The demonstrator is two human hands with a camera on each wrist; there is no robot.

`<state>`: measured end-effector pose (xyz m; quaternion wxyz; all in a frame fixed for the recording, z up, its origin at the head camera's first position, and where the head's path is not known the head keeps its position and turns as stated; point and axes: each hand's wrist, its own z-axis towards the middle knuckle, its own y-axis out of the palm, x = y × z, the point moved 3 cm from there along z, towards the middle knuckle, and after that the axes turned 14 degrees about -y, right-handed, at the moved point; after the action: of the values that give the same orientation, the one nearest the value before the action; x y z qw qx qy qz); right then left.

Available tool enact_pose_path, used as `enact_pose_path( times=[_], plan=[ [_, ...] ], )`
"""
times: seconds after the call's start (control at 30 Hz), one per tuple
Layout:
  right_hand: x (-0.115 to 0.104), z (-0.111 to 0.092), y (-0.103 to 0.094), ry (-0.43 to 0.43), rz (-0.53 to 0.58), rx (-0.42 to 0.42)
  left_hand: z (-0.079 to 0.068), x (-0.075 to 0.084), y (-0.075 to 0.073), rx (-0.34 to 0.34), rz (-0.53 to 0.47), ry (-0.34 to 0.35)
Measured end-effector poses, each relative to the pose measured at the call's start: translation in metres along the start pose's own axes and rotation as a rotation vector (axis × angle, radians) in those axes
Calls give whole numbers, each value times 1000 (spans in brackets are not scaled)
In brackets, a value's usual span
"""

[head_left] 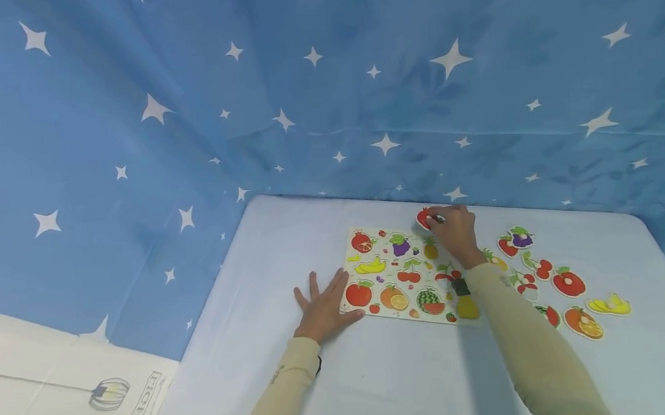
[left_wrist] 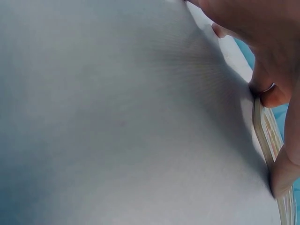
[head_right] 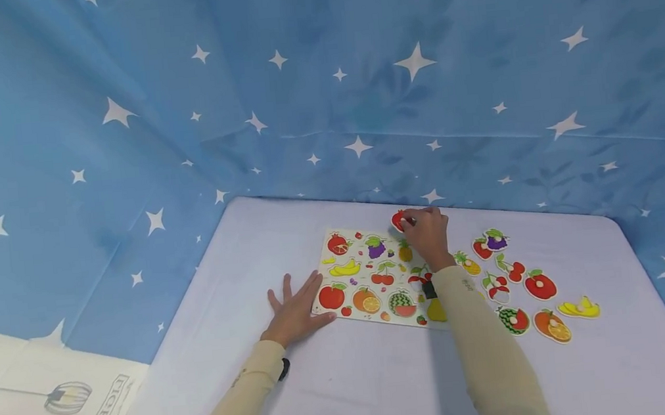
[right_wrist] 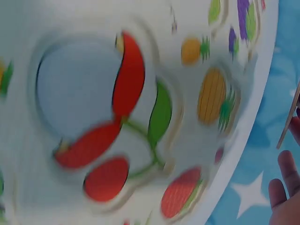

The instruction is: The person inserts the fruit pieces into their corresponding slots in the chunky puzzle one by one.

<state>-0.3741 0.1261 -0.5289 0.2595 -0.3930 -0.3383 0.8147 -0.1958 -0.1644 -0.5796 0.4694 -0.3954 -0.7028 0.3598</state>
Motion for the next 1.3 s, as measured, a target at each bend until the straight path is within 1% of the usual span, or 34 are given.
enact_pose_path(
  times=[0.2, 0.33, 0.47, 0.57, 0.7, 0.87, 1.0, 1.17, 1.3],
  plan=[
    [-26, 11, 26, -35, 47, -38, 0, 2, -3, -3, 18, -6],
    [-43, 18, 43, -64, 46, -75, 0, 1, -3, -10, 25, -8],
    [-57, 23, 57, -104, 45, -79, 0, 0, -2, -14, 20, -8],
    [-68, 24, 67, -97, 70, -100, -1, -1, -3, -12, 14, -4],
    [-79, 25, 82, -60, 84, -160, 1, -2, -4, 1, 27, 9],
    [-90, 26, 98, -69, 62, -201, 1, -2, -4, 9, 41, 20],
    [-95, 25, 106, -69, 12, -248, 2, -3, -3, 9, 60, 17],
    [-96, 24, 112, -47, -55, -309, 4, -4, -1, 14, 69, 14],
    [-94, 23, 114, -59, -76, -316, 5, -4, -1, 7, 69, 5]
  ],
)
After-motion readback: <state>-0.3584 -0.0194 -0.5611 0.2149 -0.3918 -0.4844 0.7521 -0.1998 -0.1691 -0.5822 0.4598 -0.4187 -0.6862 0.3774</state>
